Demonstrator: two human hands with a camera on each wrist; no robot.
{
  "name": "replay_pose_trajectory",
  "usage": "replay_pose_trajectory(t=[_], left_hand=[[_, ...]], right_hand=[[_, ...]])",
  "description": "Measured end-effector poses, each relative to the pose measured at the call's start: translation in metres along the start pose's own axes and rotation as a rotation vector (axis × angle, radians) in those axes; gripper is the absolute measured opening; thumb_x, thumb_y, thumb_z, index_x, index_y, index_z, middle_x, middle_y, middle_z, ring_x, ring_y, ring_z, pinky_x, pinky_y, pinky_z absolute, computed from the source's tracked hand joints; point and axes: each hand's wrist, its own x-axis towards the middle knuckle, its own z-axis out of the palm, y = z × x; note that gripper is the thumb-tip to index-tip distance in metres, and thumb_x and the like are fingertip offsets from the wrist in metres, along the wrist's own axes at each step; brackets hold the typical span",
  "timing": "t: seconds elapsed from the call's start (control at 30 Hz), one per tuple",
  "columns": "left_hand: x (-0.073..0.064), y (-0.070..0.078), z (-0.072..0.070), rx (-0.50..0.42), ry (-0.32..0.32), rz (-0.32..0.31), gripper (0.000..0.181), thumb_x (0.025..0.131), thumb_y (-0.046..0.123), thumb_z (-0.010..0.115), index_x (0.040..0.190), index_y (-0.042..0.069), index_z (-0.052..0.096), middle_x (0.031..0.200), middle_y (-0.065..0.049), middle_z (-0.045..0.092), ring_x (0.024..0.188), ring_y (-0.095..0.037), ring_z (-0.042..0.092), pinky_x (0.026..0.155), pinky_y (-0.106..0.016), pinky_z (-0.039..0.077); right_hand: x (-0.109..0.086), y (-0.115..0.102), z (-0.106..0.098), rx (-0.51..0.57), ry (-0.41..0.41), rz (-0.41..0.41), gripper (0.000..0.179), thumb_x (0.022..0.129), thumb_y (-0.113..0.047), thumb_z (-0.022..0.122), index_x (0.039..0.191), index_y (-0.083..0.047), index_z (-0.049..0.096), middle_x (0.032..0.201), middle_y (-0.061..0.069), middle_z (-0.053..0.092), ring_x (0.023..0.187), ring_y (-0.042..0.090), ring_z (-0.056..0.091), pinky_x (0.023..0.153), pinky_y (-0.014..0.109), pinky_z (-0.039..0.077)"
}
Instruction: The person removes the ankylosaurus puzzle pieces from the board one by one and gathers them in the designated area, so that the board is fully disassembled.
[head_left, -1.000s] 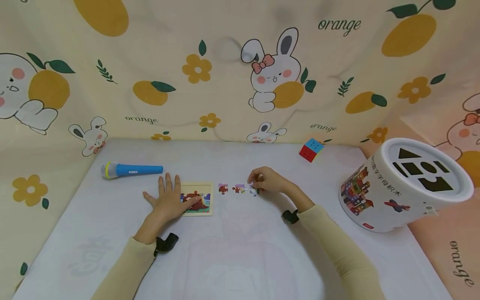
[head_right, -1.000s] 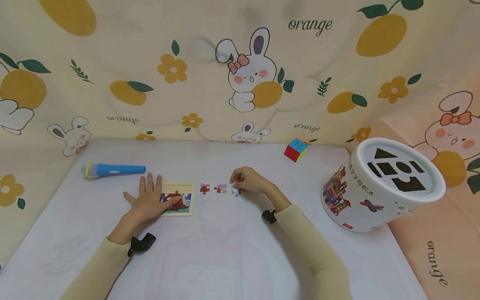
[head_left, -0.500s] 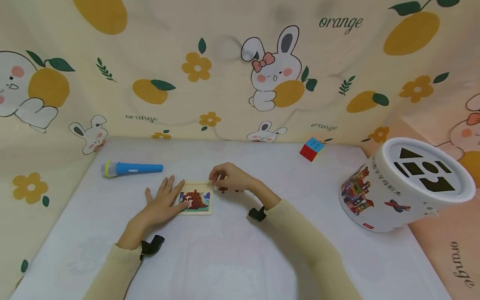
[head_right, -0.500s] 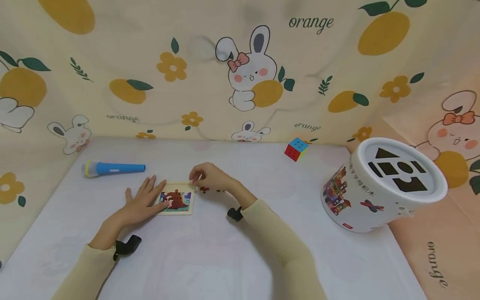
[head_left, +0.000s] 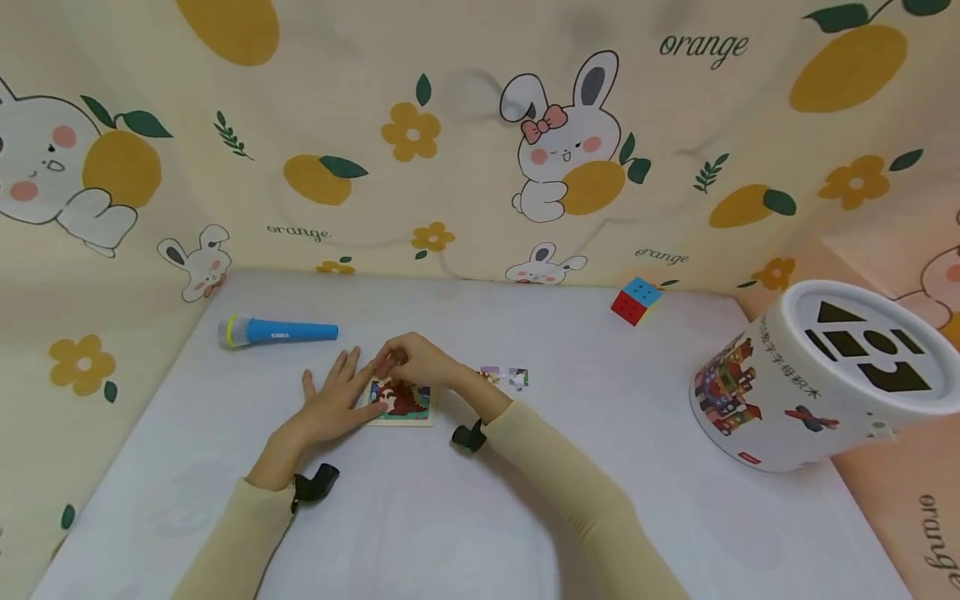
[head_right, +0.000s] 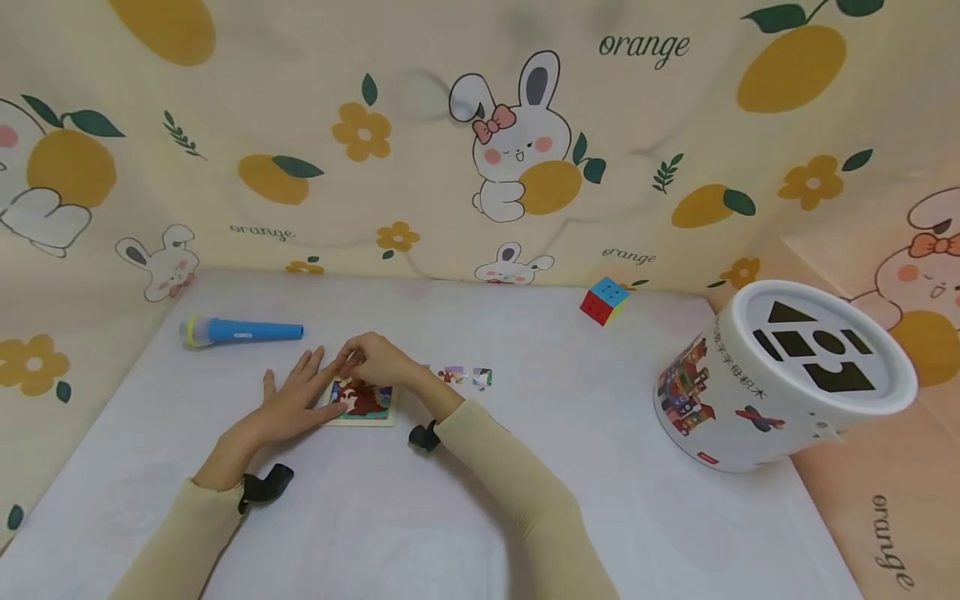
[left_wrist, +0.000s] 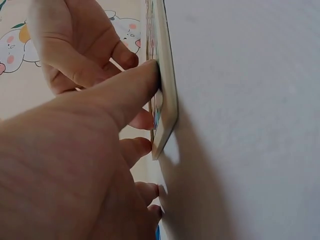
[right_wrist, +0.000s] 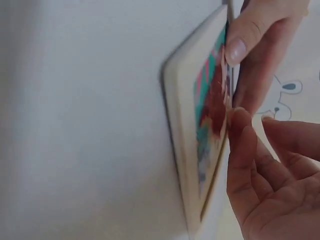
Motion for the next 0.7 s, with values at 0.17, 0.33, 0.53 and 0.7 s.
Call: replay_pose_trajectory(t=[0.17,0.33,0.53,0.7], left_hand=[[-0.0012,0.0038,-0.0018,-0.007,-0.002,0.004,0.079,0.097,0.046,0.060,0.158,0.008,0.026,0.162,-0.029,0.002,0.149,-0.048,-0.003,0.100,-0.079,-0.016],[-0.0018,0.0055,-0.0039,-0.010,-0.009,-0.007,0.079,0.097,0.046,0.061,0.157,0.007,0.027,0.162,-0.029,0.002,0.149,-0.047,-0.002,0.100,-0.078,-0.015],[-0.0019,0.0053,-0.0054,-0.013,-0.019,-0.019,0.080,0.096,0.048,0.061,0.157,0.007,0.028,0.163,-0.028,0.002,0.149,-0.046,-0.002,0.101,-0.077,-0.016],[-0.0009,0.0035,-0.0048,-0.011,-0.020,-0.023,0.081,0.096,0.049,0.061,0.158,0.008,0.027,0.163,-0.028,0.002,0.150,-0.046,-0.003,0.101,-0.077,-0.016]], right_hand=[[-0.0011,0.0035,0.0038,0.062,0.038,0.026,0.022,0.095,0.010,0.053,0.112,0.008,0.067,0.100,0.021,0.074,0.076,0.022,0.070,0.064,0.025,0.055],[-0.0016,0.0046,0.0065,0.107,0.050,0.036,0.017,0.097,0.005,0.057,0.110,0.009,0.068,0.098,0.021,0.074,0.070,0.020,0.070,0.064,0.027,0.057],[-0.0014,0.0074,0.0080,0.124,0.036,0.039,0.014,0.096,0.003,0.061,0.105,0.009,0.069,0.106,0.019,0.072,0.076,0.018,0.069,0.068,0.026,0.057],[-0.0034,0.0047,0.0081,0.120,0.021,0.059,0.014,0.096,0.004,0.060,0.105,0.008,0.069,0.111,0.017,0.069,0.083,0.015,0.067,0.075,0.024,0.055]])
